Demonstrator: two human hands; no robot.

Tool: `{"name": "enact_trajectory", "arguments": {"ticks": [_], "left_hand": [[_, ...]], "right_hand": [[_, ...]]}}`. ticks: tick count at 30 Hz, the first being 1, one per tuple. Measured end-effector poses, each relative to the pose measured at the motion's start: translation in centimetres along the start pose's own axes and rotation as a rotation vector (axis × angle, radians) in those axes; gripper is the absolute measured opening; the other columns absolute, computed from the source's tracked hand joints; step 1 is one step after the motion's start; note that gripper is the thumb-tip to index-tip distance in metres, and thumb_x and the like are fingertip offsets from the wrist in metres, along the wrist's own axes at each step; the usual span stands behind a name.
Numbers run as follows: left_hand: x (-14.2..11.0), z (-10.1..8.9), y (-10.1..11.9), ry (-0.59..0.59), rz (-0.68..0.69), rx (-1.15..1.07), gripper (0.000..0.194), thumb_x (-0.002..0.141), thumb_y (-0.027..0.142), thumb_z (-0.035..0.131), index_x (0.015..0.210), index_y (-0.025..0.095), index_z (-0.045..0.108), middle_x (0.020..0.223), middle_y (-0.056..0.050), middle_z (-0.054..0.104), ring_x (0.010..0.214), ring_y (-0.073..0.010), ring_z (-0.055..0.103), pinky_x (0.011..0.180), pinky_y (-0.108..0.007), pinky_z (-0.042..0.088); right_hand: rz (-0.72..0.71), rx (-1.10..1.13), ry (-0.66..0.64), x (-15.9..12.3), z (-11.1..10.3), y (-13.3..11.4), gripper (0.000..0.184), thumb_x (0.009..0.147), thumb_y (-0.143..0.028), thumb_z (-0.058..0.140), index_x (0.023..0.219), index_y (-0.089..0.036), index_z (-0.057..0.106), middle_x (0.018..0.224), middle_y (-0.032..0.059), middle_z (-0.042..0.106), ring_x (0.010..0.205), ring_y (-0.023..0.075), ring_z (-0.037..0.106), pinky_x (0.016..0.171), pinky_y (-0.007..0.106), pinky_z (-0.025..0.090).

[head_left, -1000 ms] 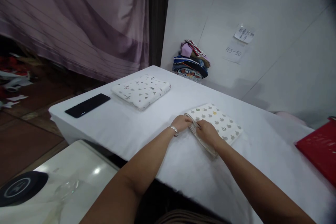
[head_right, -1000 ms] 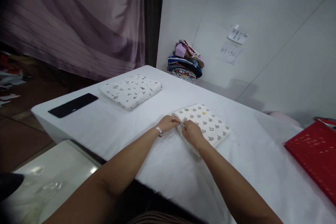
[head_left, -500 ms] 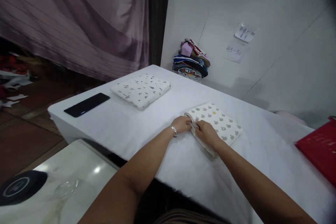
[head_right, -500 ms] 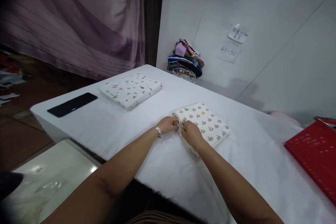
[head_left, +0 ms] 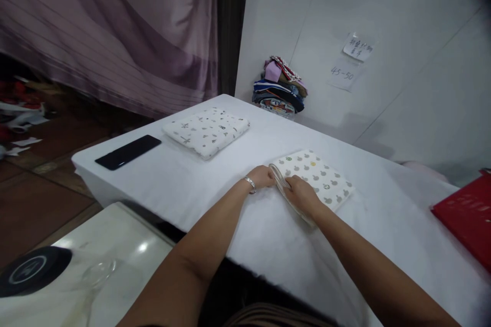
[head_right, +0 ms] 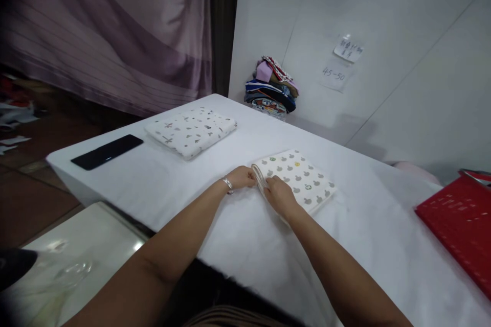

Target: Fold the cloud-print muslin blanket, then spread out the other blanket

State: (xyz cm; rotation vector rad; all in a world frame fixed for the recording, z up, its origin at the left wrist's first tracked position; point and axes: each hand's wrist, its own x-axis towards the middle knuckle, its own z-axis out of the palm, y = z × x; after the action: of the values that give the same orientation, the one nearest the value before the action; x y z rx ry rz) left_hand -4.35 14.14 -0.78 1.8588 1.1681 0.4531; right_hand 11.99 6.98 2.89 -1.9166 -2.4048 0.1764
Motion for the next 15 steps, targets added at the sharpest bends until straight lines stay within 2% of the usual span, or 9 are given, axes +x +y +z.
{"name": "enact_trajectory", "arguments": {"ticks": [3,5,10,15], "left_hand": [[-0.7,-0.3,0.6,-0.180,-0.088,-0.049,0.019,0.068,0.033,0.057,0.068,0.016,0.065,0.066,-0.001,0.068,0.039,-0.0057,0.039,0.039,-0.019,0.030],[-1.1,-0.4,1.4,-0.240,-0.140,-0.087,0.020,0.070,0.033,0.056,0.071,0.016,0.064,0.072,-0.002,0.069,0.036,-0.0048,0.035,0.036,-0.019,0.026],[-1.8,-0.3,3.4,-0.196,-0.295,-0.250,0.015,0.077,0.022,0.051,0.071,0.012,0.061,0.075,-0.005,0.070,0.036,-0.0036,0.040,0.034,-0.017,0.024],[-1.2,0.3,3.2,-0.140,-0.332,-0.317,0.014,0.077,0.019,0.050,0.068,0.012,0.059,0.066,-0.002,0.067,0.038,-0.0044,0.047,0.034,-0.015,0.025]], "right_hand": [[-0.032,0.016,-0.004,0.2,-0.1,0.4,0.016,0.084,-0.020,0.043,0.089,-0.017,0.058,0.087,0.0045,0.056,0.080,0.0139,0.051,0.069,0.022,0.032],[-0.043,0.019,0.002,0.3,-0.1,0.6,0.016,0.082,-0.017,0.043,0.087,-0.017,0.058,0.086,0.0042,0.056,0.078,0.0135,0.050,0.070,0.022,0.032],[-0.048,0.041,0.067,0.3,0.1,0.7,0.016,0.081,-0.016,0.041,0.082,-0.017,0.057,0.083,0.0032,0.056,0.078,0.0129,0.049,0.069,0.022,0.031],[-0.036,0.011,0.076,-0.1,0.4,0.2,0.015,0.084,-0.020,0.042,0.087,-0.018,0.056,0.086,0.0031,0.055,0.078,0.0128,0.050,0.067,0.022,0.032]]}}
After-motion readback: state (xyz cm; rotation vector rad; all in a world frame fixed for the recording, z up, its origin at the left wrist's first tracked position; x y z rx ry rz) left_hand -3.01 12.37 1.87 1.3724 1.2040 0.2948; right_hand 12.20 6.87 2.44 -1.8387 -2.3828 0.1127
